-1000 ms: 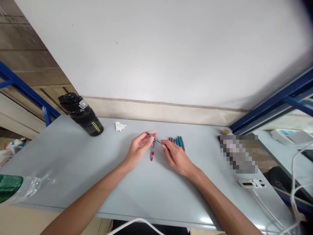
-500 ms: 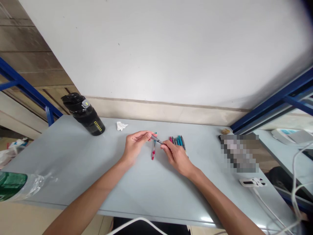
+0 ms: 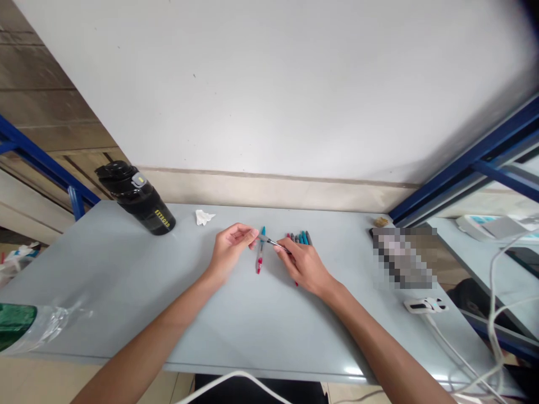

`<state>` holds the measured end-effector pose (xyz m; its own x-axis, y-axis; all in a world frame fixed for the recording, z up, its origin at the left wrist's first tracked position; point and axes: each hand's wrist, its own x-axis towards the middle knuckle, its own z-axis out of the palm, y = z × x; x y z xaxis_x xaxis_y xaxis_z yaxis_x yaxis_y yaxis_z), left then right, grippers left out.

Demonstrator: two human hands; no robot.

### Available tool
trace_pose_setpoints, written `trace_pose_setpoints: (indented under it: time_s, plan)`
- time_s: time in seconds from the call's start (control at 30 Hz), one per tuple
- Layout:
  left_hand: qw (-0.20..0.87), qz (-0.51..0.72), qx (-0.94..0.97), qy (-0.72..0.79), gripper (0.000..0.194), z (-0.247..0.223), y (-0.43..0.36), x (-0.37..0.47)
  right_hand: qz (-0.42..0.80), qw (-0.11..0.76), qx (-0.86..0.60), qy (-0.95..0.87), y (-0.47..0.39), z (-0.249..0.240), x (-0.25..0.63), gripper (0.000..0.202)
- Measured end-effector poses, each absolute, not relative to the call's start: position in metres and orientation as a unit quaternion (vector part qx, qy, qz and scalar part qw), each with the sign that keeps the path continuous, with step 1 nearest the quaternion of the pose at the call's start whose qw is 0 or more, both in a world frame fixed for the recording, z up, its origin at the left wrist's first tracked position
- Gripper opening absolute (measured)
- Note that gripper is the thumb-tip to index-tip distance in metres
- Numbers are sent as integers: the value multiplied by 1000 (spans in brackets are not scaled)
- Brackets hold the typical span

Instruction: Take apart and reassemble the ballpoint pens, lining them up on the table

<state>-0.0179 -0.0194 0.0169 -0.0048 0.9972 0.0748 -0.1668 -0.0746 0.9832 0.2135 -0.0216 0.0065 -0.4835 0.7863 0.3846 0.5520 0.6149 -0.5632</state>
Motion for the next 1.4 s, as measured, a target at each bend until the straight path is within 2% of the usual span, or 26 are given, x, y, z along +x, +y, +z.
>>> trace_pose_setpoints:
  time_s: [0.23,0.37,0.47,0.73,0.83,0.93,1.03,1.17,1.33,1.4]
  plan:
    - [546,539,506,394,36,19,-22,-18,168,315,-396,-846,-23,8,213,36]
    - [527,532,505,429,30,17,-21,-18,173,311,-400,-845,-22,11,215,37]
    - [527,536,482,449,36,13,-18,-17,163,315,-392,-849,-22,13,214,36]
    - [478,505,531,484,55,10,-21,-16,188,319,-390,-844,-21,6,213,9]
    - [477,499,544,476,55,8,-20,-17,181,306,-405,-842,-21,4,215,4]
    - [506,517,525,448,39,9,-17,-18,173,309,-419,-836,-20,4,217,11]
    - [530,512,530,419,47,12,-17,-19,174,306,-425,-834,-20,8,218,20]
    - [522,506,543,420,30,13,-19,-19,173,289,-423,-841,-20,13,218,33]
    - [527,517,549,392,37,14,-20,-18,168,284,-404,-853,-19,14,217,38]
    - [518,512,557,400,34,14,-19,-18,164,283,-401,-855,-18,13,218,38]
